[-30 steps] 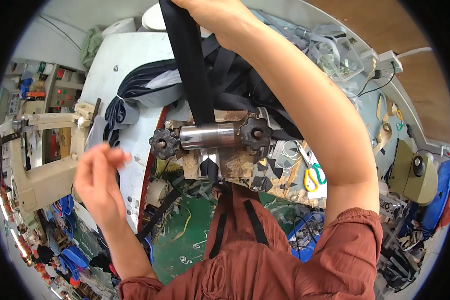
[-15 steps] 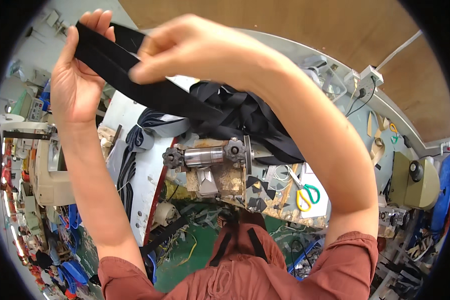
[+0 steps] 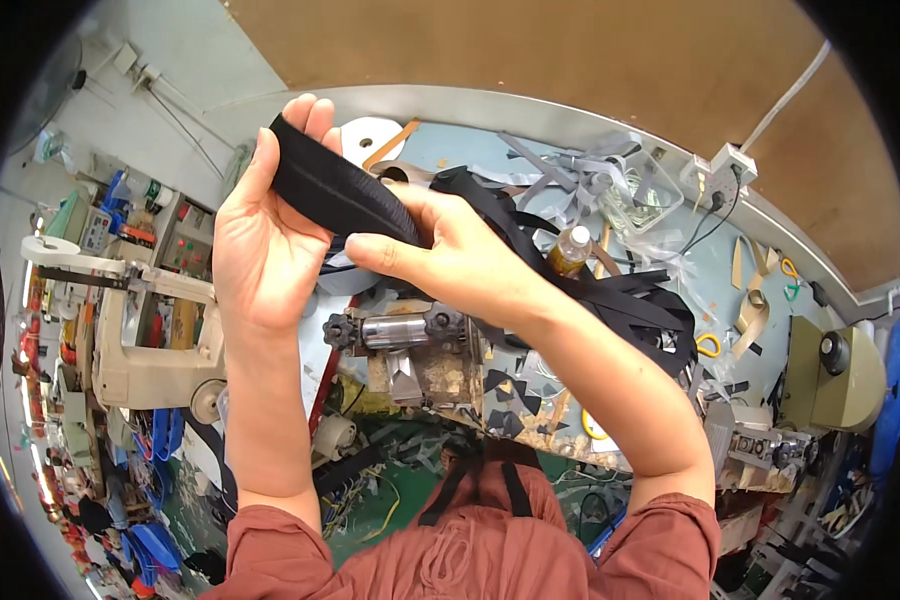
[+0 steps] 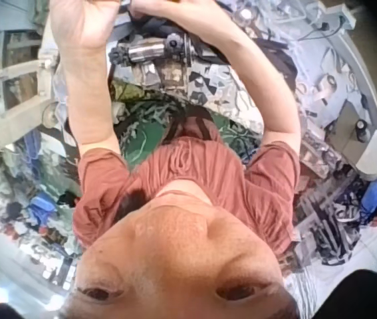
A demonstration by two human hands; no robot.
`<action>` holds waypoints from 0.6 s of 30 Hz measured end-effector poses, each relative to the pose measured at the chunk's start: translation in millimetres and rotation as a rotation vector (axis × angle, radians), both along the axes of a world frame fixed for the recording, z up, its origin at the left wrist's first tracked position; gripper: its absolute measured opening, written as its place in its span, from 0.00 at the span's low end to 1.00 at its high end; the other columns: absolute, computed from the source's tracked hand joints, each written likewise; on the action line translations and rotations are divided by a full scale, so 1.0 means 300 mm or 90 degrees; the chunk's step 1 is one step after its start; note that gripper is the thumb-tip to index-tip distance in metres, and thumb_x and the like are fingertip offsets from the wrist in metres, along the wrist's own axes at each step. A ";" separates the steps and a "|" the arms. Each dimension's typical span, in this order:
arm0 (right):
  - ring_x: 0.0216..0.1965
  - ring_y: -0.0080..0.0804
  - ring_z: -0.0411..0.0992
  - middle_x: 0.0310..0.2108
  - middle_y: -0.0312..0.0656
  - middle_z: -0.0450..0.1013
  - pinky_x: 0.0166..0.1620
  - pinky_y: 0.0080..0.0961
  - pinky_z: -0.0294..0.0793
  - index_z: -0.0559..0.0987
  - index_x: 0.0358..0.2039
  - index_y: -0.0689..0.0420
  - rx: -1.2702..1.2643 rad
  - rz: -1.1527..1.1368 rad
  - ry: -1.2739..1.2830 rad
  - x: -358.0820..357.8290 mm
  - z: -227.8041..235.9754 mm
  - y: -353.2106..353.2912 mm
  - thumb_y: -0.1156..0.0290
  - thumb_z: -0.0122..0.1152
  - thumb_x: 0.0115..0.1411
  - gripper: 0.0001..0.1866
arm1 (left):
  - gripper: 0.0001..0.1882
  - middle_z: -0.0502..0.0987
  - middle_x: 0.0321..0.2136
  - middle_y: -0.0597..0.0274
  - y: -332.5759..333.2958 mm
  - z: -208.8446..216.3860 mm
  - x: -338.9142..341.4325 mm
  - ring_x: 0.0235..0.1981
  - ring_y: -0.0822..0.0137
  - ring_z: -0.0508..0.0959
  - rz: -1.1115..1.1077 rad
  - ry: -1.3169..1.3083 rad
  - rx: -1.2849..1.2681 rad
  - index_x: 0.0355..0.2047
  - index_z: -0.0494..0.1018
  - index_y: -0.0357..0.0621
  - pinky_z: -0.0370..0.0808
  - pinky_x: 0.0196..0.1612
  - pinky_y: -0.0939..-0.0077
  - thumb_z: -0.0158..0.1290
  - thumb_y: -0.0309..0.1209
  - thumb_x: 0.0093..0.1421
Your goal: Preparing and inspecting black fabric straps for shoe manufacturing using a roller machine and scissors.
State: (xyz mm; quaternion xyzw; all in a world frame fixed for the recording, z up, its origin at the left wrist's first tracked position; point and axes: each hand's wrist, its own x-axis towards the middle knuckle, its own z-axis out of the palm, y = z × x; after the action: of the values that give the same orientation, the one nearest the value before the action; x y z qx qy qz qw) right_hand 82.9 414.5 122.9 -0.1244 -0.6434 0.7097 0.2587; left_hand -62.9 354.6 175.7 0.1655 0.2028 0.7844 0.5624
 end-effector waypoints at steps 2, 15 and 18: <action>0.21 0.18 0.68 0.21 0.35 0.72 0.28 0.17 0.68 0.75 0.30 0.61 -0.079 -0.013 -0.087 0.055 0.025 -0.005 0.60 0.63 0.54 0.16 | 0.15 0.73 0.44 0.52 0.006 0.012 -0.005 0.49 0.62 0.73 0.011 0.026 0.007 0.46 0.67 0.32 0.70 0.55 0.66 0.42 0.32 0.65; 0.10 0.10 0.56 0.12 0.30 0.66 0.13 0.10 0.50 0.75 0.20 0.58 -0.113 -0.272 -0.404 0.784 -0.170 0.063 0.59 0.64 0.53 0.15 | 0.12 0.74 0.43 0.44 0.169 -0.014 -0.566 0.46 0.57 0.76 0.226 0.184 -0.181 0.43 0.67 0.27 0.75 0.51 0.67 0.45 0.24 0.62; 0.12 0.10 0.59 0.13 0.29 0.65 0.14 0.09 0.51 0.74 0.22 0.57 -0.111 -0.305 -0.463 0.904 -0.247 0.094 0.58 0.64 0.53 0.16 | 0.12 0.74 0.43 0.44 0.299 -0.044 -0.633 0.46 0.57 0.76 0.243 0.219 -0.190 0.44 0.67 0.27 0.75 0.51 0.67 0.46 0.24 0.62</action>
State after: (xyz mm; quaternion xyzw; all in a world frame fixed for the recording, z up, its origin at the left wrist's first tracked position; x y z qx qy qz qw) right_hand 354.1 442.9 48.8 -0.5332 -0.5833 0.5911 0.1613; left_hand -252.9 444.4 162.6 0.1706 0.4357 0.7980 0.3798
